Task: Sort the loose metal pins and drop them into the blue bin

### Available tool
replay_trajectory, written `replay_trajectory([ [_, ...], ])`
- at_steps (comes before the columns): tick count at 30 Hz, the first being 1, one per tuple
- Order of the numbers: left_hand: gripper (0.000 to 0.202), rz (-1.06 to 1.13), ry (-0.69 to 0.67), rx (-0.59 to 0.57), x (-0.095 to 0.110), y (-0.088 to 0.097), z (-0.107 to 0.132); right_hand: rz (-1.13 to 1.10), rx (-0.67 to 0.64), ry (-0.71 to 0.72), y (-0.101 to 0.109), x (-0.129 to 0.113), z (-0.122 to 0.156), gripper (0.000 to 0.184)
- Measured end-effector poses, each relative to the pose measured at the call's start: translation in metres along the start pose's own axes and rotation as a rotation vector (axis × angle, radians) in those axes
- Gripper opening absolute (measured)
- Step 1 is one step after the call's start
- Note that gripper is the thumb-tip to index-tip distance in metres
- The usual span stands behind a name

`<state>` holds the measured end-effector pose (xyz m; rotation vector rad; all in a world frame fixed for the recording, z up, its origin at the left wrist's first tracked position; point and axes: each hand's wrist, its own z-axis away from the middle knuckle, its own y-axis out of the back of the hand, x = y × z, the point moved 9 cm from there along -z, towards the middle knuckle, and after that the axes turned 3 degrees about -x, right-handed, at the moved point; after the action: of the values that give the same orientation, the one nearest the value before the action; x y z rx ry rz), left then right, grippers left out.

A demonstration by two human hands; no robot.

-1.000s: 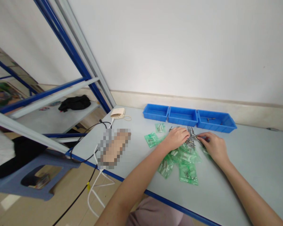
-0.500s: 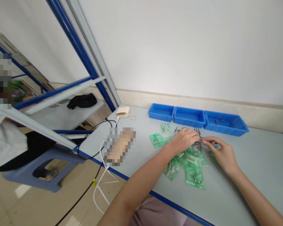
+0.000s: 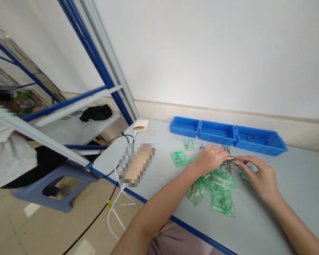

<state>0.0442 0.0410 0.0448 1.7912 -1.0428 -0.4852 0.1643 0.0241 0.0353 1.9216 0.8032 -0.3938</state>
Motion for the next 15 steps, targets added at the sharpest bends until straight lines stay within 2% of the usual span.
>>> replay_trajectory([
  [8,0.031,0.104,0.050,0.032,-0.002,0.001,-0.001,0.050,-0.035,0.024,-0.006,0.004,0.001,0.041],
  [15,0.033,0.087,0.060,0.019,-0.002,-0.001,-0.001,0.184,0.016,0.149,-0.002,-0.010,0.004,0.044],
])
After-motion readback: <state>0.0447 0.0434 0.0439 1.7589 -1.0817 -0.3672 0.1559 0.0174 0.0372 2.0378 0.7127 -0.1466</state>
